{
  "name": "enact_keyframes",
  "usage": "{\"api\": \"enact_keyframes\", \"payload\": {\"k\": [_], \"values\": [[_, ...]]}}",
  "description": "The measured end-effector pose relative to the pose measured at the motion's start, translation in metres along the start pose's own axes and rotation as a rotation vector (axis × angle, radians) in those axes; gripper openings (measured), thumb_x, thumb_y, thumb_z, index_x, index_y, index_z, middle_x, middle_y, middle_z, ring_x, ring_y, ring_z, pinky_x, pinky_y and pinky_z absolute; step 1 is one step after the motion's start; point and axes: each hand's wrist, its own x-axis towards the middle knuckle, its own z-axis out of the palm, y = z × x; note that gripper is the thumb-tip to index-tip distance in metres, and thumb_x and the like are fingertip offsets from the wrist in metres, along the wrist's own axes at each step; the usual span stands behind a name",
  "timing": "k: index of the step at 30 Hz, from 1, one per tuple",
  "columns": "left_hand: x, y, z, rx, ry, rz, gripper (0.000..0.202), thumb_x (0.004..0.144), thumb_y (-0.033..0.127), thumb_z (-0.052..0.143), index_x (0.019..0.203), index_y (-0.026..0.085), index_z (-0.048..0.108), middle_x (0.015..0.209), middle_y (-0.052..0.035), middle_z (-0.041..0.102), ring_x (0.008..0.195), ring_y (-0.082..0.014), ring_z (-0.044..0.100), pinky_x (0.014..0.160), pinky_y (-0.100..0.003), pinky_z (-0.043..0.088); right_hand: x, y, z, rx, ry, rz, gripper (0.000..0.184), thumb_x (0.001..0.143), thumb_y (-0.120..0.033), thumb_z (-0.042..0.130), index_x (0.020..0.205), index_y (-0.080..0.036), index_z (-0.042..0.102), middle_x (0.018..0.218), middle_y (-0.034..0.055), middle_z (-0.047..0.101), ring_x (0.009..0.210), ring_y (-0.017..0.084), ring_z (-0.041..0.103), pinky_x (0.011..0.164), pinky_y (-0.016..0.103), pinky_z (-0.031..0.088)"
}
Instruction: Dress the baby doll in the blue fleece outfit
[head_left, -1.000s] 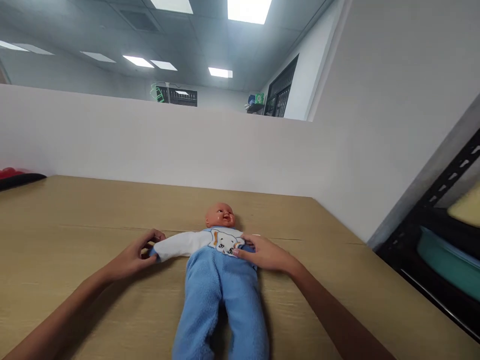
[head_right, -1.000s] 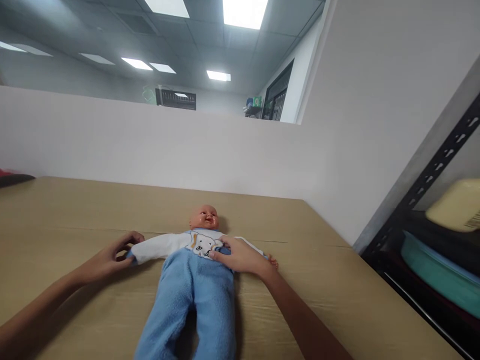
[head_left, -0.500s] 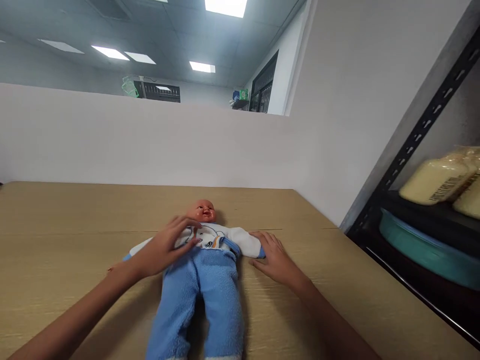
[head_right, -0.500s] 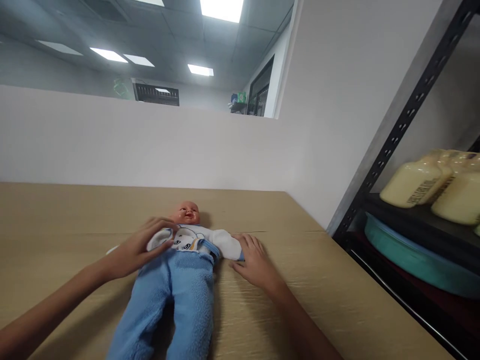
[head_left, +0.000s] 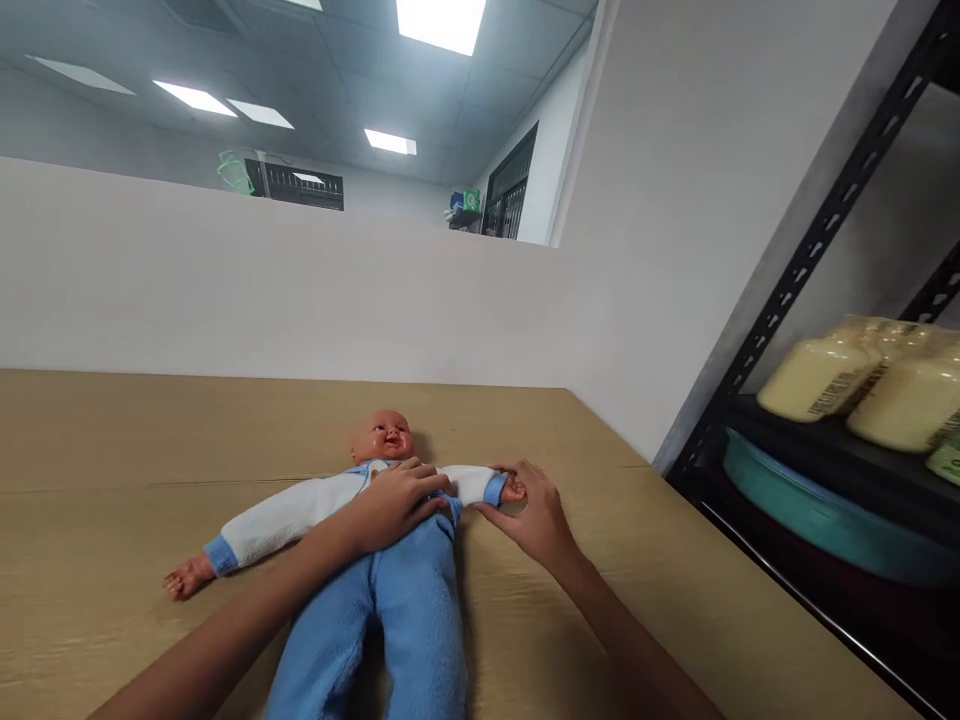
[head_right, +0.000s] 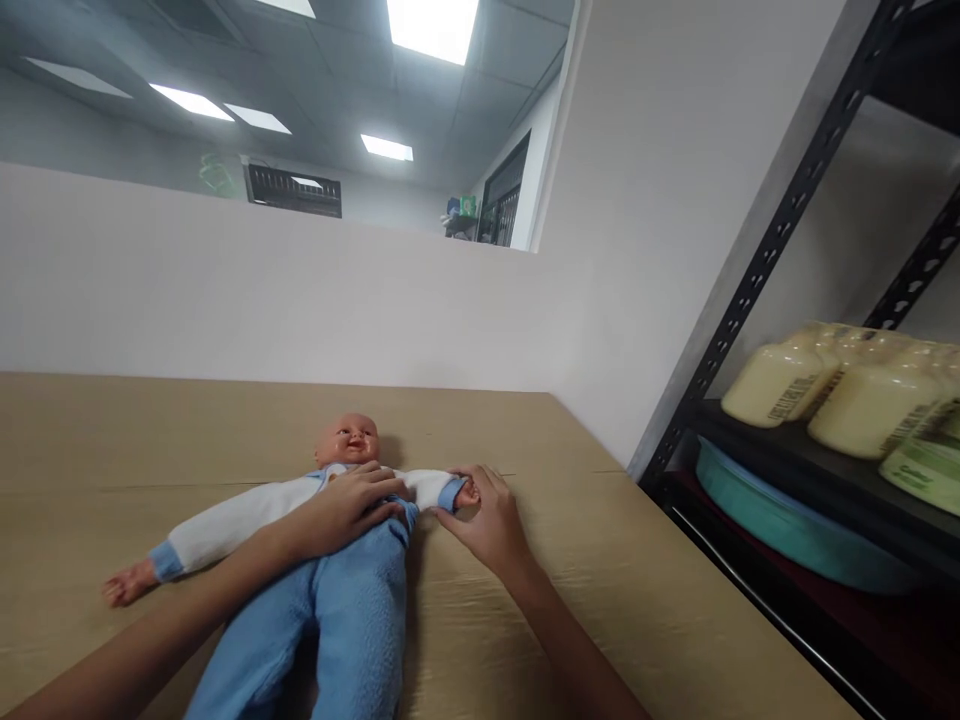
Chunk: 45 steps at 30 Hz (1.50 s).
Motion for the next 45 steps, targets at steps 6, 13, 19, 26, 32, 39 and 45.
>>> {"api": "enact_keyframes", "payload": {"k": [6, 13, 19, 26, 32, 39, 45], "values": [[-0.021, -0.004, 0.003, 0.182, 0.113, 0.235, 0.04, 0.113, 0.03, 0.033, 0.13, 0.027, 0.069, 0.11, -0.0126, 0.071, 0.098, -0.0277, 0.064, 0.087, -0.04, 0.048, 0.012, -0.027, 0.049, 0.224, 0.098, 0.094, 0.046, 0.07, -0.024, 0.083, 0.109, -0.023, 0.058, 0.107, 0.0064, 0.07, 0.097, 0.026, 0.068, 0.085, 0.037, 0.054], [-0.028, -0.003, 0.0, 0.084, 0.331, 0.424, 0.025, 0.109, 0.021, 0.045, 0.118, 0.022, 0.069, 0.1, -0.0098, 0.07, 0.089, -0.0238, 0.062, 0.082, -0.039, 0.047, 0.015, -0.039, 0.061, 0.341, -0.161, -0.155, 0.047, 0.067, -0.001, 0.061, 0.108, -0.024, 0.059, 0.112, 0.0063, 0.065, 0.109, 0.025, 0.063, 0.093, 0.037, 0.051], [-0.013, 0.017, -0.016, -0.455, 0.345, -0.01, 0.013, 0.098, 0.025, 0.057, 0.103, 0.02, 0.067, 0.097, -0.0044, 0.07, 0.092, -0.0222, 0.065, 0.087, -0.035, 0.05, 0.006, -0.048, 0.029, 0.398, -0.463, -0.149, 0.056, 0.084, -0.014, 0.07, 0.139, -0.027, 0.062, 0.146, 0.0095, 0.059, 0.14, 0.028, 0.049, 0.124, 0.048, 0.035], [0.001, 0.002, -0.022, -0.526, 0.164, -0.251, 0.025, 0.085, 0.039, 0.061, 0.094, 0.018, 0.069, 0.095, -0.0063, 0.074, 0.093, -0.0257, 0.069, 0.087, -0.036, 0.052, -0.004, -0.065, 0.064, 0.836, -0.289, 0.153, 0.04, 0.099, -0.059, 0.062, 0.098, -0.025, 0.083, 0.129, 0.0084, 0.072, 0.135, 0.028, 0.057, 0.123, 0.043, 0.036], [-0.003, -0.005, -0.015, -0.311, 0.169, -0.353, 0.027, 0.083, 0.049, 0.06, 0.078, 0.022, 0.058, 0.079, -0.0026, 0.062, 0.08, -0.0258, 0.059, 0.074, -0.037, 0.041, -0.011, -0.04, 0.092, 0.854, 0.021, 0.469, 0.049, 0.086, -0.072, 0.071, 0.089, -0.023, 0.069, 0.093, 0.0027, 0.07, 0.092, 0.022, 0.064, 0.089, 0.035, 0.052], [-0.001, 0.002, -0.003, -0.186, 0.135, -0.461, 0.022, 0.088, 0.044, 0.053, 0.077, 0.025, 0.047, 0.075, 0.0001, 0.058, 0.074, -0.0234, 0.058, 0.066, -0.033, 0.035, -0.006, -0.019, 0.104, 0.83, 0.014, 0.569, 0.06, 0.074, -0.082, 0.072, 0.082, -0.024, 0.059, 0.075, -0.001, 0.063, 0.072, 0.019, 0.057, 0.067, 0.03, 0.046], [0.007, -0.005, -0.005, -0.095, 0.1, -0.558, 0.021, 0.095, 0.036, 0.051, 0.078, 0.027, 0.041, 0.073, -0.001, 0.06, 0.072, -0.0241, 0.061, 0.063, -0.032, 0.035, 0.017, -0.01, 0.121, 0.894, -0.07, 0.568, 0.06, 0.064, -0.079, 0.077, 0.078, -0.024, 0.059, 0.074, -0.0028, 0.061, 0.07, 0.016, 0.055, 0.069, 0.03, 0.046]]}}
